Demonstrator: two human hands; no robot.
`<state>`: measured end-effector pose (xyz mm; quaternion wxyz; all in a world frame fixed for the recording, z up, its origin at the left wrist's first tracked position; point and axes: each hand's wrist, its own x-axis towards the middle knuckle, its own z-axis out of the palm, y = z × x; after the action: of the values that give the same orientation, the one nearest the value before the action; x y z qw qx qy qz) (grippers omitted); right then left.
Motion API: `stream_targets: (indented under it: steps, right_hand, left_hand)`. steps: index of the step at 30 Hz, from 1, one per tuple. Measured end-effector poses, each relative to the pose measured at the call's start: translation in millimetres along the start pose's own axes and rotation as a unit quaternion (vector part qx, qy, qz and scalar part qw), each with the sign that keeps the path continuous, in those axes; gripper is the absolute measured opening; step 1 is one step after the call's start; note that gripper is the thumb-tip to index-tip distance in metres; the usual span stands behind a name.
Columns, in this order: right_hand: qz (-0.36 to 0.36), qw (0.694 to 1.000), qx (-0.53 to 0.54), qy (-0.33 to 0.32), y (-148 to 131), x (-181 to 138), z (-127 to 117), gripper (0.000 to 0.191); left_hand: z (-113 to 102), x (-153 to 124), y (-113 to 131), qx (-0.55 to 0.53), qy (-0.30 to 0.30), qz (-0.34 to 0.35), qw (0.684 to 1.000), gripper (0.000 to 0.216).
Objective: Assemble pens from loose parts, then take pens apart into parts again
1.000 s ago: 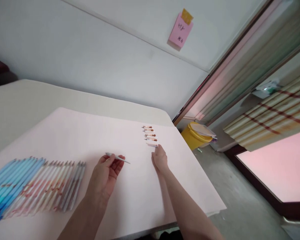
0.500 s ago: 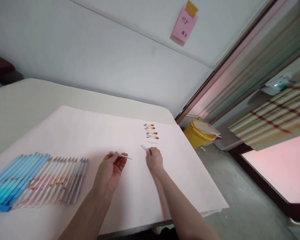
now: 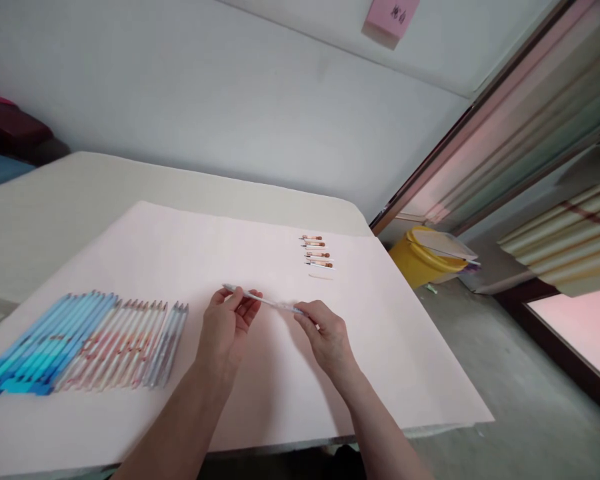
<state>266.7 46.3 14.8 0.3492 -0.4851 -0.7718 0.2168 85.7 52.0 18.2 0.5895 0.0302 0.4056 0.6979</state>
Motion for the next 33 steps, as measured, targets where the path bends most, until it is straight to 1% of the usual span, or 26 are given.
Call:
stream_targets:
  steps: [3, 6, 9, 12, 14, 17, 19, 20, 21, 22, 23, 25, 26, 27, 28, 29, 31, 33]
  right_hand:
    - [-0.021, 0.998, -0.055, 0.001, -5, -4, 3, 0.019]
    - [-0.052, 0.993, -0.102, 0.017, -10, -8, 8, 0.020]
    - [-0.066, 0.991, -0.113, 0.040, -13, -12, 13, 0.020]
    - [-0.071, 0.992, -0.096, 0.051, -15, -14, 15, 0.020]
    - [-0.061, 0.994, -0.076, 0.052, -15, -16, 14, 0.020]
    - [-0.027, 0.998, -0.025, 0.045, -17, -16, 11, 0.019]
    - [0.017, 0.999, 0.031, 0.038, -19, -14, 9, 0.017]
    - [0.055, 0.995, 0.075, 0.031, -21, -13, 9, 0.015]
    - [0.101, 0.986, 0.132, 0.016, -22, -12, 8, 0.014]
    - [0.155, 0.967, 0.201, -0.005, -23, -11, 8, 0.013]
    - [0.212, 0.937, 0.275, -0.033, -23, -11, 8, 0.013]
    - [0.311, 0.854, 0.408, -0.087, -23, -10, 9, 0.017]
    - [0.342, 0.817, 0.453, -0.101, -23, -10, 10, 0.018]
    - [0.359, 0.793, 0.481, -0.101, -23, -10, 11, 0.019]
    - [0.364, 0.786, 0.491, -0.090, -23, -11, 12, 0.019]
    - [0.357, 0.794, 0.487, -0.072, -24, -11, 13, 0.018]
    - [0.329, 0.830, 0.449, -0.033, -27, -11, 14, 0.017]
    - [0.308, 0.864, 0.397, -0.012, -32, -11, 14, 0.017]
  left_hand:
    - [3, -5, -3, 0.036, -0.009, 0.020, 0.999, 0.013]
    - [3, -13, -8, 0.079, -0.026, 0.030, 0.996, 0.016]
    - [2, -21, -11, 0.127, -0.025, 0.047, 0.990, 0.018]
    - [0, -26, -12, 0.150, -0.024, 0.059, 0.987, 0.018]
    - [-1, -28, -11, 0.153, -0.038, 0.058, 0.986, 0.018]
    - [-2, -31, -9, 0.153, -0.063, 0.054, 0.985, 0.020]
    - [-1, -32, -9, 0.153, -0.072, 0.055, 0.984, 0.021]
    - [-1, -33, -8, 0.153, -0.075, 0.057, 0.984, 0.021]
    - [-1, -33, -8, 0.154, -0.078, 0.059, 0.983, 0.021]
    - [0, -33, -8, 0.157, -0.083, 0.061, 0.982, 0.020]
    - [0, -33, -7, 0.161, -0.089, 0.062, 0.981, 0.019]
    - [1, -32, -6, 0.170, -0.106, 0.061, 0.978, 0.018]
    - [1, -32, -6, 0.172, -0.114, 0.059, 0.977, 0.017]
    - [2, -32, -5, 0.170, -0.121, 0.053, 0.977, 0.017]
    - [3, -32, -5, 0.164, -0.124, 0.046, 0.978, 0.017]
    - [3, -31, -4, 0.155, -0.123, 0.039, 0.979, 0.017]
    - [4, -31, -4, 0.139, -0.113, 0.032, 0.983, 0.016]
    - [3, -29, -5, 0.132, -0.094, 0.038, 0.986, 0.015]
